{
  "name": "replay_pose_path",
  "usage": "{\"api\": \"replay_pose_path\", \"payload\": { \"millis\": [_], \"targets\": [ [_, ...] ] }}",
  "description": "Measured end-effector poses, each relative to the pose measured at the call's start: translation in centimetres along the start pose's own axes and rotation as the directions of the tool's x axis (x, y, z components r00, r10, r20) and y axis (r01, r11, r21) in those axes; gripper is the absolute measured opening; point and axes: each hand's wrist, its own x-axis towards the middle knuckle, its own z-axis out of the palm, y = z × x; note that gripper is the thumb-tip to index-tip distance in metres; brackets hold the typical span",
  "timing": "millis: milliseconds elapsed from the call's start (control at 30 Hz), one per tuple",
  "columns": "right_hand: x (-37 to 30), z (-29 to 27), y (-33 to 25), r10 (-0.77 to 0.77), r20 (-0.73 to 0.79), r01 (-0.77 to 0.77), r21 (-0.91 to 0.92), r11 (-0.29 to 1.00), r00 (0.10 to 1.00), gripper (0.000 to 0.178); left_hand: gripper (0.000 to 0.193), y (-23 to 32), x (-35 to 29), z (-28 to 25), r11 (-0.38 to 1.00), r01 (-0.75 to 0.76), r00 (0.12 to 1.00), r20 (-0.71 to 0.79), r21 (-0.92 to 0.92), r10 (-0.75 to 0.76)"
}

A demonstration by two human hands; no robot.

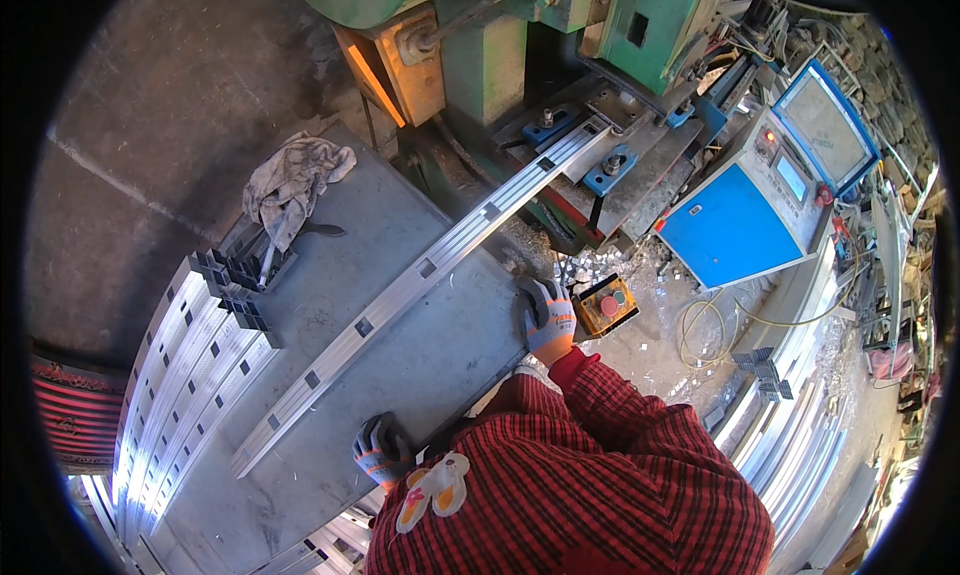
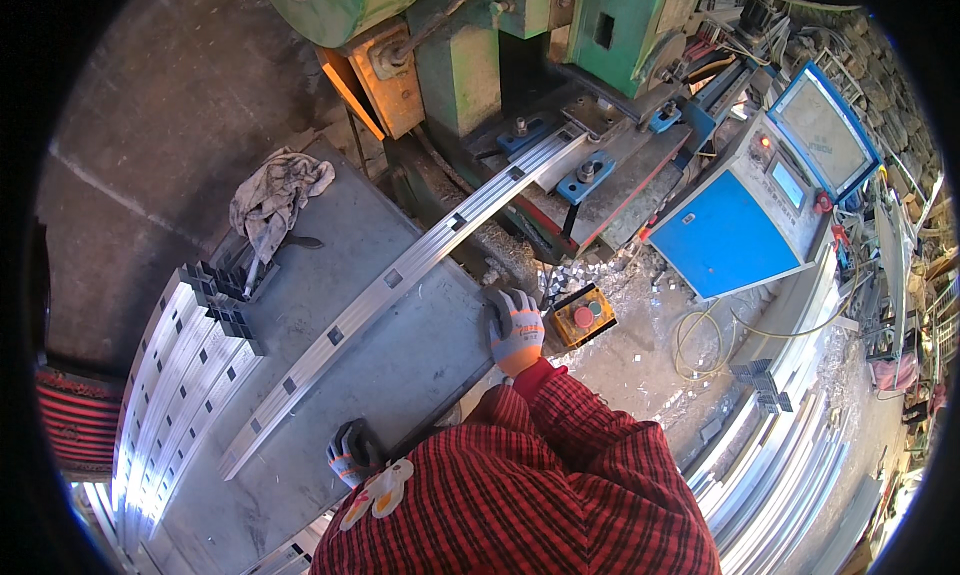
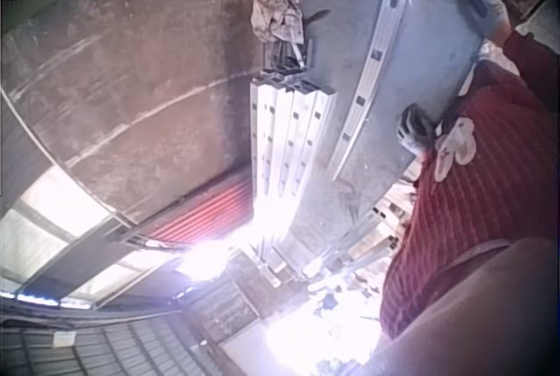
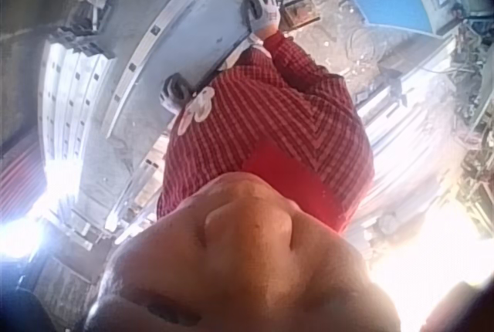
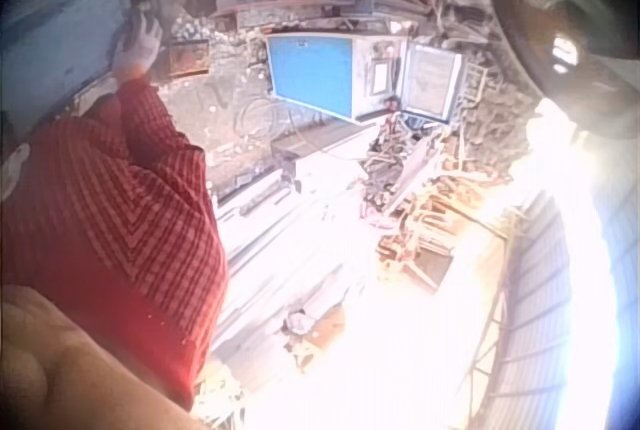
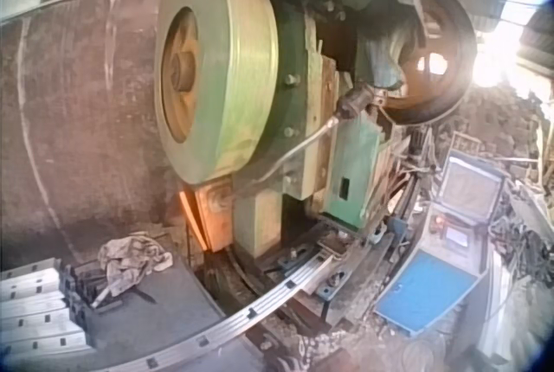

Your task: The person measures a metal profile with a tape measure, then places it into a cutting machine and operates the controls to cut it. The person repeats this process for several profiles, stacking the cut pieces on a nearby table.

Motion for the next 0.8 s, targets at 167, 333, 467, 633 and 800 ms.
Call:
{"api": "replay_pose_path", "payload": {
  "millis": [167, 333, 467, 633, 800],
  "targets": [
    [-0.02, 0.09, 0.17, -0.001, -0.002, 0.001, 0.002, 1.0, 1.0, 0.041, 0.041, 0.2, -0.02, -0.01, 1.0, 0.02, 1.0, -0.001, 0.008, -0.02],
    [-0.1, 0.27, 0.34, 0.04, 0.02, -0.04, 0.007, 0.999, 0.999, 0.036, 0.041, 0.09, -0.08, -0.02, 0.999, 0.021, 1.0, 0.017, 0.024, -0.021],
    [-0.08, 0.28, 0.32, 0.033, 0.022, -0.033, 0.0, 0.999, 0.999, 0.034, 0.04, -0.21, -0.23, 0.09, 0.999, 0.021, 1.0, 0.017, 0.035, -0.022],
    [-0.1, 0.37, 0.57, 0.015, 0.016, -0.015, -0.011, 1.0, 1.0, 0.034, 0.04, 0.22, -0.03, 0.04, 0.999, 0.035, 0.999, 0.0, 0.012, -0.035],
    [-0.1, 0.35, 0.61, 0.003, 0.011, -0.003, -0.016, 1.0, 1.0, 0.034, 0.039, 0.55, 0.1, -0.16, 0.999, 0.047, 0.999, 0.001, 0.018, -0.047]
  ]
}}
